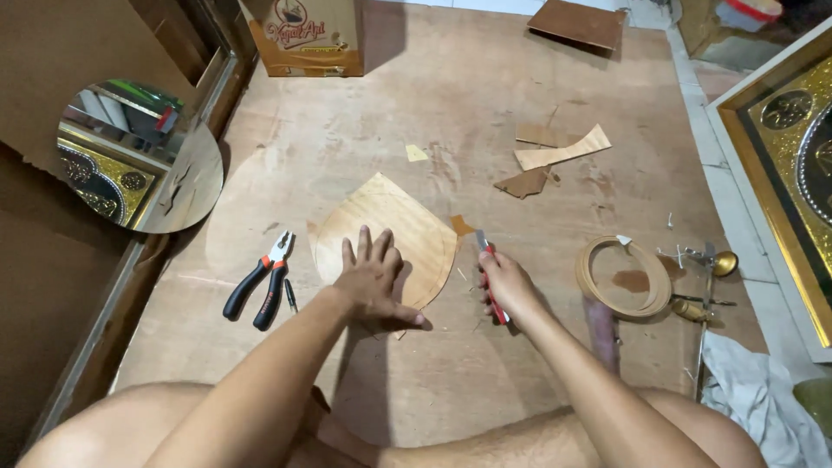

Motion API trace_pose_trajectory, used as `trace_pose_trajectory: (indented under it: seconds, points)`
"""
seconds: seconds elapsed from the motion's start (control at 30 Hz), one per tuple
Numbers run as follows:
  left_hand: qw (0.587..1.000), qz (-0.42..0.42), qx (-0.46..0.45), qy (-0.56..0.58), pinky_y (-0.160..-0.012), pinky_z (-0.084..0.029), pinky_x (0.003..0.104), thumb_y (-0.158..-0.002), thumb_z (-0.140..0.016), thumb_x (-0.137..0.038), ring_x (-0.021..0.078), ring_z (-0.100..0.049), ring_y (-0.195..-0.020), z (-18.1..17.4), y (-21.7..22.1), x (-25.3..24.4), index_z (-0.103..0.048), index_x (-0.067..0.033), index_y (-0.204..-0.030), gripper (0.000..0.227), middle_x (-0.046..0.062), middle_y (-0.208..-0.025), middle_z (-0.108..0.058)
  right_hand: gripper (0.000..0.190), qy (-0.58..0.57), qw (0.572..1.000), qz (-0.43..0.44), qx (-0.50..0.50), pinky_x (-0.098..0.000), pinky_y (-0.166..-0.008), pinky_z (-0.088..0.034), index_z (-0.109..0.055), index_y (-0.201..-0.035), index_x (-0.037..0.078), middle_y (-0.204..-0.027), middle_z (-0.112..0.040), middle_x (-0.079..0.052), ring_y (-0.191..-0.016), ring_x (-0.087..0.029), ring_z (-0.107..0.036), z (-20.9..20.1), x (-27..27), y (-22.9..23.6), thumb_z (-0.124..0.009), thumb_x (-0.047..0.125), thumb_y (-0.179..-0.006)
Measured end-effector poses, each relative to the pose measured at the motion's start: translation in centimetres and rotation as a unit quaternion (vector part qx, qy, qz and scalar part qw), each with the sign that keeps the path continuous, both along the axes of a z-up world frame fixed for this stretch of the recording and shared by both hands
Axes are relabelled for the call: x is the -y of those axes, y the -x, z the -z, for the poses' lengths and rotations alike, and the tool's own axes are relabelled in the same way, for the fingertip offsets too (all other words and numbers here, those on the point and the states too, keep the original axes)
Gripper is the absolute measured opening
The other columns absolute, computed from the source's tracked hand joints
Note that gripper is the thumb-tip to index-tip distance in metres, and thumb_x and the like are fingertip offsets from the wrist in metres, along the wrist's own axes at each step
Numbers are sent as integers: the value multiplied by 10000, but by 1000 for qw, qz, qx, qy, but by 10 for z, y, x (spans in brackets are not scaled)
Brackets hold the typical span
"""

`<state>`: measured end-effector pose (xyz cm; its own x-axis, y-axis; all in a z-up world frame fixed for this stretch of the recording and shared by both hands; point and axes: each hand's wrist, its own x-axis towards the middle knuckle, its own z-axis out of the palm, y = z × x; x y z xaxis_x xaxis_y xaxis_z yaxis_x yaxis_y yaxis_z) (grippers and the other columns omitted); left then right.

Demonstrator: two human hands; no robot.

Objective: Tracing a circular template onto a plywood sheet and cutting it out using a utility knife.

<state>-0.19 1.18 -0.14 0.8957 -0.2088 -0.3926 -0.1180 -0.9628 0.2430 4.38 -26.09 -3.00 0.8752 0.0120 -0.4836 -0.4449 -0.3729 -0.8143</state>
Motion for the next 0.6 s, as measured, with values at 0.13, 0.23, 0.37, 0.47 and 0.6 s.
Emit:
trace_pose_trajectory:
  seconds: [0.13,0.23,0.37,0.47,0.6]
  points:
    - [995,38,77,-41,-1333,-95,799,-766,-523,-1074,618,-4,-1688,21,11,14,-445,-92,-1420,1183,211,-1797,-194,462,76,996,-34,40,-355,-425,-631,-736,-1309,4,-979,-801,-224,-651,-285,-781,-18,-29,-21,-571,396,-1128]
    - [995,60,66,-41,-1330,-71,809,-828,-427,-1014,620,-6,-1687,2,20,13,-274,-299,-1701,1139,133,-1812,-196,448,136,986,-64,66,-368,-420,-645,-769,-1299,53,-925,-828,-187,-644,-288,-789,-24,-48,-32,-567,411,-1121]
    - [995,70,57,-51,-1337,-53,793,-829,-333,-1027,539,38,-1721,1,16,11,-231,-382,-1771,1146,40,-1891,-128,536,282,940,-177,69,-565,-1013,-626,-720,-1390,241,-1180,-830,-127,-1221,-362,-774,4,-61,-68,-429,595,-1112]
    - [995,70,44,-57,-1339,-41,798,-822,-316,-1018,528,61,-1724,-5,12,12,-206,-400,-1779,1144,15,-1901,-94,537,300,930,-202,66,-587,-1112,-578,-696,-1396,196,-1309,-789,-218,-1338,-430,-714,-2,-66,-73,-420,554,-1108]
    - [995,69,34,-57,-1333,-43,810,-829,-338,-979,535,56,-1723,-3,12,13,-200,-404,-1778,1119,11,-1901,-93,555,275,928,-237,85,-635,-1129,-563,-708,-1379,59,-1293,-771,-340,-1336,-520,-694,-20,-66,-62,-427,452,-1107]
